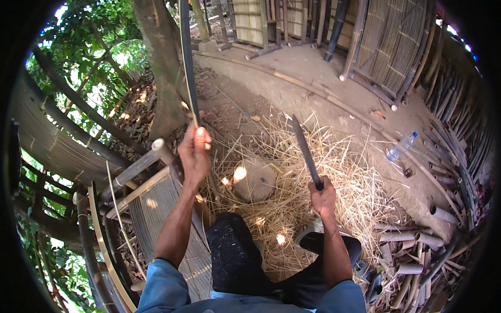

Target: The person uses a machete to shave thin strips from a bamboo stalk while sitting in an outdoor area.

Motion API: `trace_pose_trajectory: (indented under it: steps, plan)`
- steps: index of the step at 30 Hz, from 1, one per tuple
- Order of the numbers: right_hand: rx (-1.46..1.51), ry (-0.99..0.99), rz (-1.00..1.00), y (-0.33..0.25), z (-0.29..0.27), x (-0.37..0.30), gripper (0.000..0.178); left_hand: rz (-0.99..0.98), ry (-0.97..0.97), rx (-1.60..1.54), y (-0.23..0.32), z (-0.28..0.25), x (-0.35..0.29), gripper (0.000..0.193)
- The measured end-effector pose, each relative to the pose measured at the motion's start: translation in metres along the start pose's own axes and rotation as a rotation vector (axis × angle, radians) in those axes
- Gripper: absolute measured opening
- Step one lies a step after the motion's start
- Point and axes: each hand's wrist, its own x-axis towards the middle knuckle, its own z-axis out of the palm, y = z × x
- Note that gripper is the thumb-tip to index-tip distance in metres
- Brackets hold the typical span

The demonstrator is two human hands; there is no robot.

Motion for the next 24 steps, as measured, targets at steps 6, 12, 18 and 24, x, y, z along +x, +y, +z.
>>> trace_pose_trajectory:
  steps: [6, 12, 18, 24]
  plan:
    - [0.476, -0.203, 0.034, -0.082, -0.014, -0.034, 0.028, -0.136, 0.012, -0.035, 0.081, -0.066, -0.033, 0.032]
    - [0.042, -0.261, -0.396, -0.170, -0.009, -0.070, 0.049, -0.330, -0.105, -0.068, 0.115, -0.072, -0.096, 0.030]
    - [-0.206, -0.339, -0.735, -0.180, 0.003, -0.114, 0.056, -0.524, -0.195, -0.170, 0.103, -0.067, -0.140, 0.016]
    - [-0.270, -0.344, -0.755, -0.173, 0.007, -0.122, 0.060, -0.631, -0.249, -0.251, 0.112, -0.071, -0.150, 0.017]
